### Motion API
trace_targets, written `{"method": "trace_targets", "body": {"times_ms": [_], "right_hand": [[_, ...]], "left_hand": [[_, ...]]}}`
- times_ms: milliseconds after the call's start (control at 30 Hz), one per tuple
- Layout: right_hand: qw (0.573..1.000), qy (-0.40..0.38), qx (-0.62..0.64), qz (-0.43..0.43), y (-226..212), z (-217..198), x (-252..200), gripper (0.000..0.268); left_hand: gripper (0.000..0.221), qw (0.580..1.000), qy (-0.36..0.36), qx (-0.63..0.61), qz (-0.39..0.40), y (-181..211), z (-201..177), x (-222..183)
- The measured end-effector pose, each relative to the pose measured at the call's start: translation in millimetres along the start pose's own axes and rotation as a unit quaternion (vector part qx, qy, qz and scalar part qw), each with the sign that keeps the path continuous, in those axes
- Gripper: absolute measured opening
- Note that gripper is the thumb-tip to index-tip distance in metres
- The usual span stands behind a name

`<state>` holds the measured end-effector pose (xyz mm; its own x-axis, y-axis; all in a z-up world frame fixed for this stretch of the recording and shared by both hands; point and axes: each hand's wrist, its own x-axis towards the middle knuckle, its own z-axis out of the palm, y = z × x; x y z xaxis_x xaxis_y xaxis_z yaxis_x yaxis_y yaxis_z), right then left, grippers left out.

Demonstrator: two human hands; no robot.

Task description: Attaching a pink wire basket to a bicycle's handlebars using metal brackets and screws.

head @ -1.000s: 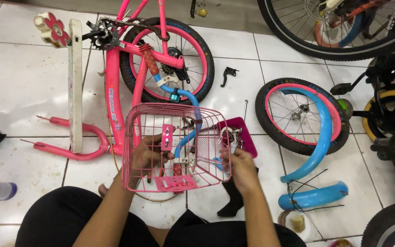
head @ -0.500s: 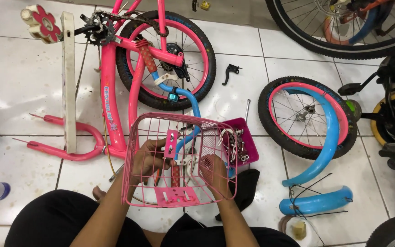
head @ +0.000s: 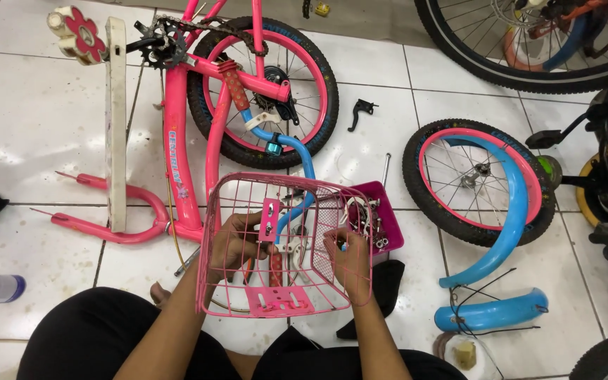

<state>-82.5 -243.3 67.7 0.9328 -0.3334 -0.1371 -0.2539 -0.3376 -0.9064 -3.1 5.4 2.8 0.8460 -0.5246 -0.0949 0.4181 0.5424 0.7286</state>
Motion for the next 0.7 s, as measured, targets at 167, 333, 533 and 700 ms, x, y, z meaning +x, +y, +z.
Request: {"method": "trace_targets", "body": {"times_ms": [167,333,533,700], "right_hand": [[0.996,0.019,-0.053,-0.071,-21.8,0.2,-6.6,0.018],[0.977,0.039,0.200,0.056,-3.7,9.6,3.9,0.023],[0.835,-0.015,0.516,0.191,8.1,7.5,-7.1,0.012],[0.874,-0.106,0.442,0.170,-53.4,-37.4,-25.2,0.057]], "left_hand": [[0.082,1.000,0.003,-0.004,0.010,-2.7,-5.7,0.1],[0.081,1.000,0.009,-0.009,0.019,17.5,4.9,-5.7],[0.084,0.999,0.038,-0.006,0.020,21.2,6.1,-16.3],[0.083,0.999,0.033,-0.006,0.021,23.8,11.6,-24.9]]}}
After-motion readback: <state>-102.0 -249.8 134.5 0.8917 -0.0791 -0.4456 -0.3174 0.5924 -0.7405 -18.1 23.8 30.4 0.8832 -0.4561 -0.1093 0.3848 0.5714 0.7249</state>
